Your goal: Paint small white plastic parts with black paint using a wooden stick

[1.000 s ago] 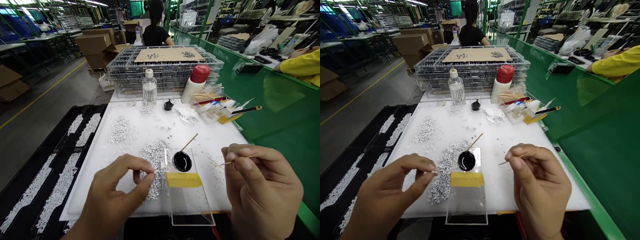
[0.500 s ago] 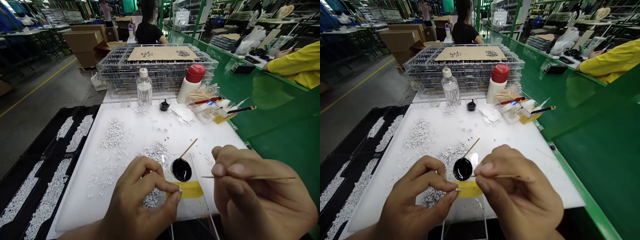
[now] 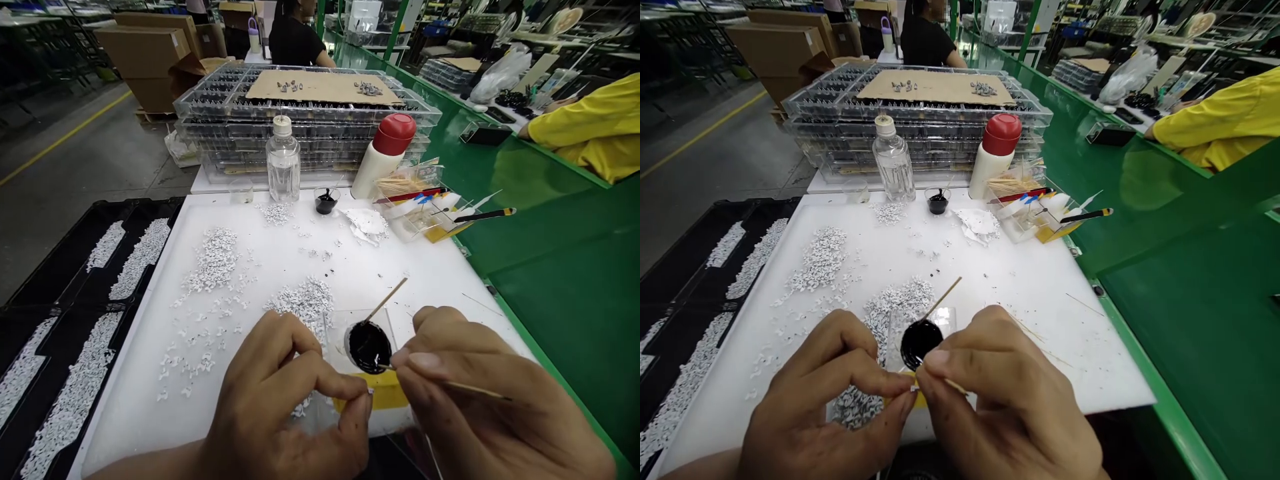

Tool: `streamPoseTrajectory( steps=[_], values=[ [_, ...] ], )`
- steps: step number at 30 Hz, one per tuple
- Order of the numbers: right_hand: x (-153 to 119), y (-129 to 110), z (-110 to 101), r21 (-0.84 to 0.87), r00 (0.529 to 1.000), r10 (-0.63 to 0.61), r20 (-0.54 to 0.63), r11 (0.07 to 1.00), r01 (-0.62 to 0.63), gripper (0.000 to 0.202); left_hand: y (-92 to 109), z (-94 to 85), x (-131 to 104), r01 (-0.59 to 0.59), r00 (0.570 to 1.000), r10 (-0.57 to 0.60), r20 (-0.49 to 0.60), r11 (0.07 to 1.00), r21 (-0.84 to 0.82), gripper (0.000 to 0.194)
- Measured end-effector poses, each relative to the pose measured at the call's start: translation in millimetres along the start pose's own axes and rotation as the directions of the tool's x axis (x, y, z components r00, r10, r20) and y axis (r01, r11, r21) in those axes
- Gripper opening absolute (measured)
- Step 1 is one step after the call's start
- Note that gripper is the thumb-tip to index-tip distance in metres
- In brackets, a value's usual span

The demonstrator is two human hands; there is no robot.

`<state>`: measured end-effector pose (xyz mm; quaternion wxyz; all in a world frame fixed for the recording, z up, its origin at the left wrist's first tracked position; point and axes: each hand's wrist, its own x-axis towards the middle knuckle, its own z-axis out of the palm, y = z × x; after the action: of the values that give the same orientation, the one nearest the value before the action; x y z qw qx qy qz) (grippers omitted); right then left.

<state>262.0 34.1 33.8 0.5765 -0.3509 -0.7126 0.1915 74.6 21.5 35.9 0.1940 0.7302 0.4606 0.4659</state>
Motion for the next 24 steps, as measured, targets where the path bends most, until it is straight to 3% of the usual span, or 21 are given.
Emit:
streamPoseTrajectory(
  steps=[6, 10, 15, 21, 24],
  values=[
    [-1.2, 0.4, -2.3, -0.029, 0.999, 0.046, 0.01, 0.999, -0.046, 0.034, -1.7, 7.9, -3.0, 0.036, 0.999, -0.037, -0.036, 0.999, -0.026, 0.019],
    [2.6, -0.1, -1.7, -0.03, 0.999, 0.012, 0.04, 0.999, -0.011, 0.035, -3.0, 12.4, -3.5, 0.034, 0.997, -0.037, -0.073, 0.999, -0.033, 0.017],
    [10.6, -6.3, 5.0, -0.048, 0.994, 0.079, -0.072, 0.995, -0.082, 0.024, -1.8, 12.0, -3.5, 0.101, 0.994, -0.103, -0.047, 0.994, -0.042, 0.019],
    [16.3, -13.2, 15.7, -0.039, 0.972, 0.14, -0.191, 0.988, -0.15, 0.016, -9.3, 10.2, -1.5, -0.045, 0.998, 0.043, -0.048, 0.998, -0.044, 0.019],
    [17.3, -15.0, 16.8, -0.045, 0.963, 0.151, -0.225, 0.985, -0.165, 0.016, -6.4, 10.4, -1.7, -0.004, 0.999, 0.002, -0.054, 0.999, -0.035, 0.019]
  ],
)
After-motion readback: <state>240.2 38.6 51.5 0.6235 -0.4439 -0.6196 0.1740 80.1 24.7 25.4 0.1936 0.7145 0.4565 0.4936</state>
